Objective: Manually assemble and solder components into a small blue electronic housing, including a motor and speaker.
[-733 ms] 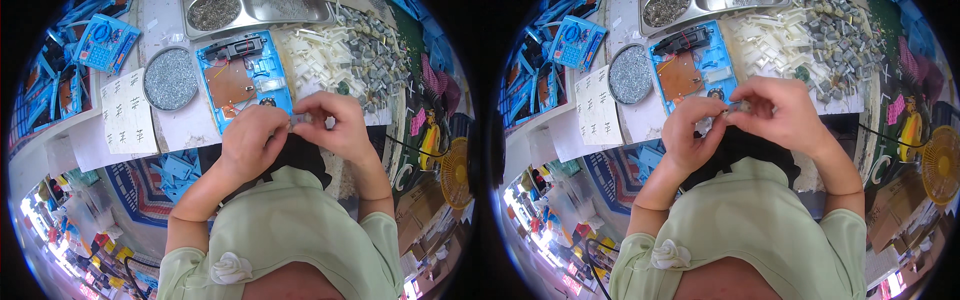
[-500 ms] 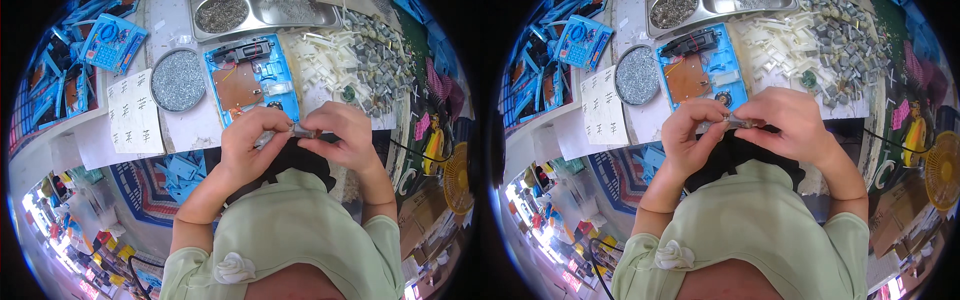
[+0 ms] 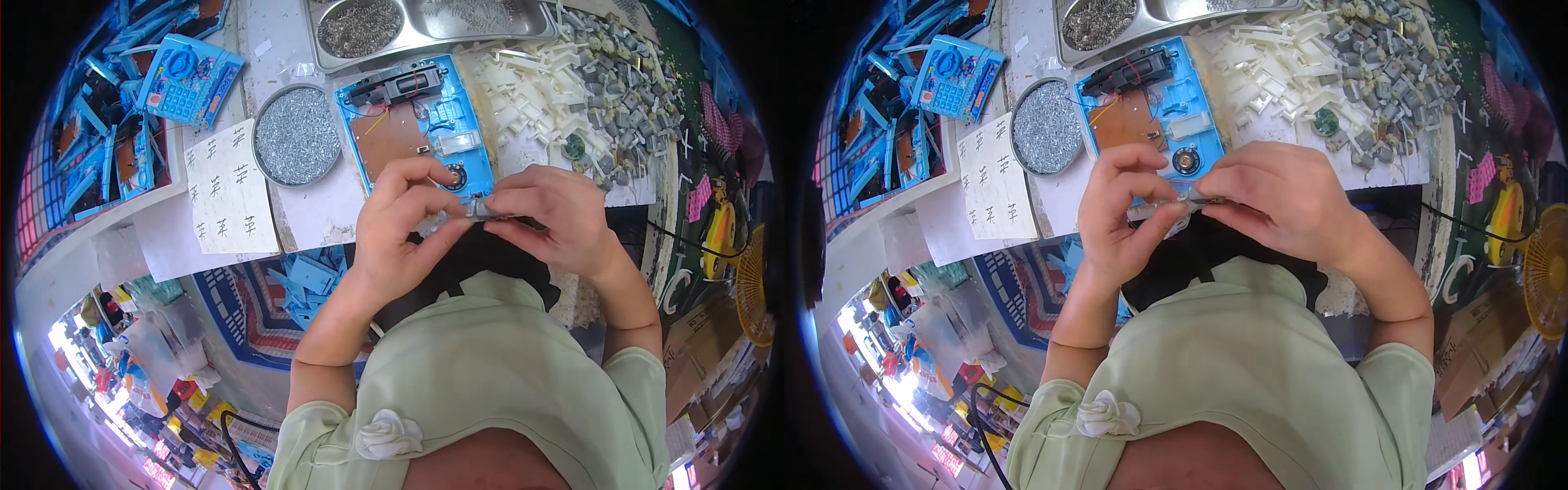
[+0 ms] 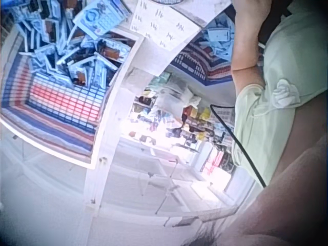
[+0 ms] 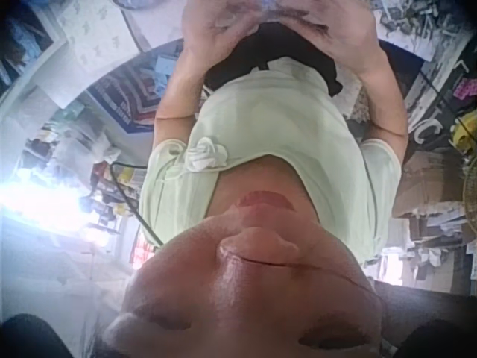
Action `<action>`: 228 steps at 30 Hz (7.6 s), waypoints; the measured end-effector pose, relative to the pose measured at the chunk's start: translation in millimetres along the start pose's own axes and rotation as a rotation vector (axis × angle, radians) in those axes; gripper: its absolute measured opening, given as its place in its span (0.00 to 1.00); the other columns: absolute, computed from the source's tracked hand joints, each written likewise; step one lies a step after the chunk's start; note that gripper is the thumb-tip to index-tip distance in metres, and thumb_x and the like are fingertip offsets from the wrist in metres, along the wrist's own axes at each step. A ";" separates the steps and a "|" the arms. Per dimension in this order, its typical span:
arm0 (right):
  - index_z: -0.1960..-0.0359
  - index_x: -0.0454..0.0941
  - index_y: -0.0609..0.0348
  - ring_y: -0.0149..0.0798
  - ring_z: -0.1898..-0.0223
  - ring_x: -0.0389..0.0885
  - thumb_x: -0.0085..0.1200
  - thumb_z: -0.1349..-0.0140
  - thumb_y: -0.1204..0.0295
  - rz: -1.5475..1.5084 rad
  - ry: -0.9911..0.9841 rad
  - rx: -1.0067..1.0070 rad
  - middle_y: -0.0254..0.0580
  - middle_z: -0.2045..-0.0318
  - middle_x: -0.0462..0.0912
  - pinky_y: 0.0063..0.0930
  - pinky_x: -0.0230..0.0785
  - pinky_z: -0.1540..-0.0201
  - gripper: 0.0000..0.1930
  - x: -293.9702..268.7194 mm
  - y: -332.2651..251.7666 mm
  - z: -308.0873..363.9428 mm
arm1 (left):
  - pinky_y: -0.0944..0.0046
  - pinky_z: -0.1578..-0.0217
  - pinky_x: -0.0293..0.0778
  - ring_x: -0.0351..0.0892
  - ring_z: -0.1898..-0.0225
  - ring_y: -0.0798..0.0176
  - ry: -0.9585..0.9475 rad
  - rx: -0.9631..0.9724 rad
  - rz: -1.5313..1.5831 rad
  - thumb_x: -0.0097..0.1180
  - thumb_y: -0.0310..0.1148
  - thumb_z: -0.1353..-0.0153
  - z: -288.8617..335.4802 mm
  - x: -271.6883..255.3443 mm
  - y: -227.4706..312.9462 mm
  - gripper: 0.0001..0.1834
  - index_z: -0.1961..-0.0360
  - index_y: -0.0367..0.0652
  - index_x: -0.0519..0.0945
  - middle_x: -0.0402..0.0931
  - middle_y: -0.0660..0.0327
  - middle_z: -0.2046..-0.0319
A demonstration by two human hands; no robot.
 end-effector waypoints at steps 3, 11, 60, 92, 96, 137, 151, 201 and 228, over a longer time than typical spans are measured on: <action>0.56 0.84 0.60 0.42 0.67 0.87 0.73 0.49 0.79 0.017 0.066 0.046 0.44 0.61 0.87 0.31 0.80 0.65 0.17 -14.9 10.8 5.1 | 0.65 0.64 0.77 0.80 0.63 0.61 -0.001 -0.140 0.107 0.70 0.20 0.49 -10.7 -10.8 -18.2 0.15 0.60 0.39 0.81 0.78 0.57 0.55; 0.53 0.84 0.63 0.38 0.64 0.88 0.69 0.42 0.79 -0.054 0.333 0.390 0.45 0.60 0.88 0.26 0.81 0.58 0.15 -37.5 65.3 7.0 | 0.54 0.60 0.76 0.78 0.60 0.49 0.110 0.157 -0.548 0.67 0.20 0.51 -52.0 -32.4 -22.0 0.19 0.57 0.42 0.79 0.73 0.52 0.57; 0.70 0.82 0.49 0.39 0.57 0.75 0.65 0.57 0.72 0.469 -0.288 -0.411 0.29 0.70 0.77 0.35 0.68 0.55 0.10 49.3 41.2 -101.2 | 0.59 0.65 0.79 0.84 0.65 0.56 0.177 0.220 -0.447 0.70 0.25 0.49 -20.1 -45.0 -51.2 0.11 0.63 0.45 0.87 0.84 0.61 0.66; 0.58 0.84 0.64 0.31 0.60 0.83 0.61 0.35 0.75 -0.066 0.300 0.281 0.37 0.63 0.86 0.27 0.74 0.53 0.07 -56.1 61.4 -44.7 | 0.61 0.72 0.74 0.80 0.73 0.56 0.092 0.102 -0.355 0.67 0.24 0.43 -64.6 -9.1 -43.5 0.06 0.63 0.41 0.87 0.79 0.58 0.75; 0.49 0.80 0.69 0.34 0.54 0.82 0.60 0.32 0.78 -0.129 0.913 0.521 0.42 0.56 0.84 0.29 0.74 0.48 0.12 -150.1 80.8 97.3 | 0.59 0.72 0.73 0.79 0.73 0.56 0.096 0.117 -0.369 0.67 0.24 0.42 -63.5 -5.5 -43.3 0.05 0.64 0.41 0.86 0.78 0.59 0.74; 0.54 0.78 0.64 0.34 0.73 0.74 0.67 0.41 0.80 -0.275 0.389 0.226 0.41 0.71 0.79 0.27 0.63 0.69 0.14 -28.0 51.6 50.9 | 0.61 0.71 0.76 0.82 0.72 0.58 0.069 0.175 -0.502 0.72 0.26 0.48 -62.8 8.7 -41.6 0.09 0.65 0.44 0.86 0.79 0.62 0.69; 0.56 0.80 0.62 0.34 0.74 0.75 0.69 0.42 0.78 -0.247 0.405 0.224 0.40 0.72 0.81 0.26 0.65 0.71 0.13 -16.9 58.6 40.2 | 0.64 0.69 0.78 0.83 0.68 0.57 0.042 0.155 -0.496 0.71 0.20 0.47 -63.1 8.5 -40.3 0.09 0.65 0.40 0.86 0.82 0.57 0.67; 0.56 0.80 0.62 0.40 0.78 0.75 0.70 0.49 0.80 0.026 0.376 0.009 0.39 0.76 0.79 0.31 0.65 0.76 0.18 -14.0 41.2 37.7 | 0.63 0.67 0.78 0.83 0.68 0.56 0.056 0.147 -0.509 0.70 0.20 0.47 -61.7 8.9 -39.3 0.09 0.64 0.40 0.86 0.81 0.57 0.67; 0.56 0.79 0.63 0.40 0.77 0.76 0.70 0.47 0.80 0.022 0.377 -0.002 0.40 0.75 0.80 0.30 0.65 0.75 0.17 -20.1 40.2 35.2 | 0.63 0.69 0.79 0.83 0.69 0.57 0.071 0.184 -0.507 0.72 0.20 0.47 -60.5 3.6 -37.8 0.09 0.64 0.39 0.87 0.82 0.56 0.67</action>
Point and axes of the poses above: each hand's wrist, its own z-axis away from the middle knuckle, its own x-axis out of the palm, y = z × x, the point moved 8 cm from there along -z, towards the middle knuckle
